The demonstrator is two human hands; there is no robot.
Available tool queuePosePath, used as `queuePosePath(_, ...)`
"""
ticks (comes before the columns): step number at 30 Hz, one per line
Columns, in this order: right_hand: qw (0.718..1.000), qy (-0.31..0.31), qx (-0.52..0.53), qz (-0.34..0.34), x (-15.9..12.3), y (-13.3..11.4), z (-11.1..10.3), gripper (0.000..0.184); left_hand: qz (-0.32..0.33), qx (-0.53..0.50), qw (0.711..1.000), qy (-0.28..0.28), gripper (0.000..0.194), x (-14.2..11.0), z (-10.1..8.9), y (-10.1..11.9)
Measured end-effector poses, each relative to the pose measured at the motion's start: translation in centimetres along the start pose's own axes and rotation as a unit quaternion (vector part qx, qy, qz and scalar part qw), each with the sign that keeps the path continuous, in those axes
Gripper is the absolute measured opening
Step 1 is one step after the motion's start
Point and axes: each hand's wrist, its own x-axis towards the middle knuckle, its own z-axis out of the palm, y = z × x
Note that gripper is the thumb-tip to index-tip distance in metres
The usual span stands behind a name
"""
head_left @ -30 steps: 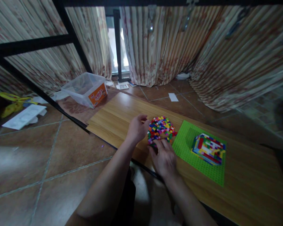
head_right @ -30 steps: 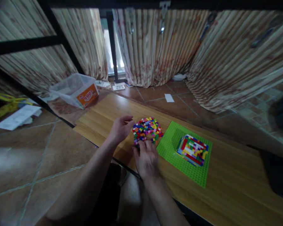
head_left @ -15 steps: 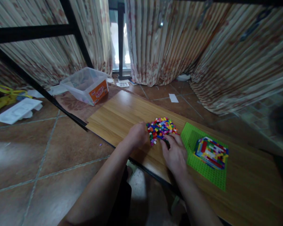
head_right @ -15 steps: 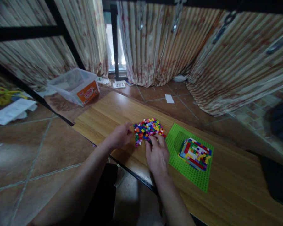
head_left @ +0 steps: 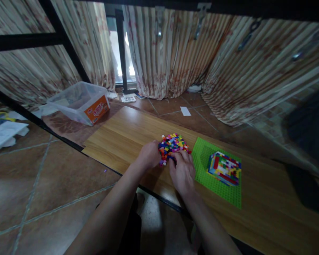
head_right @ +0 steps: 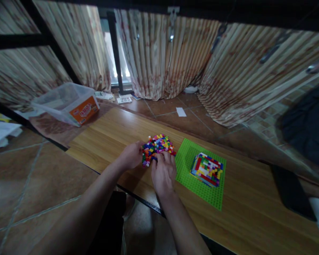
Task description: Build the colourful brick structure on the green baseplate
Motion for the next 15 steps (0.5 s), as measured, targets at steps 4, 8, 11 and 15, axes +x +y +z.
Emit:
queuePosePath(4, 1.0, 0.012, 0.02, -0.002, -0.09, 0.12, -0.19, 0.017, 0.005, 0.003, 1.0, 0.007, 0.034, 0.07, 0.02, 0.01)
queuePosePath(8, 1.0, 0.01, 0.024, -0.002, -0.2, 0.26, -0.38, 0.016, 0.0, 0.014, 1.0, 0.02, 0.033, 0.15, 0.2, 0.21)
queuePosePath(11, 1.0, 0.006, 0.019, -0.005, -0.24, 0.34, -0.36, 0.019, -0.003, 0.016, 1.0, 0.025, 0.031, 0.11, 0.23, 0.47)
queuePosePath(15, 1.0, -0.001, 0.013, -0.003, -0.21, 0.3, -0.42, 0.017, 0.003, 0.011, 1.0, 0.015, 0.029, 0.02, 0.14, 0.74)
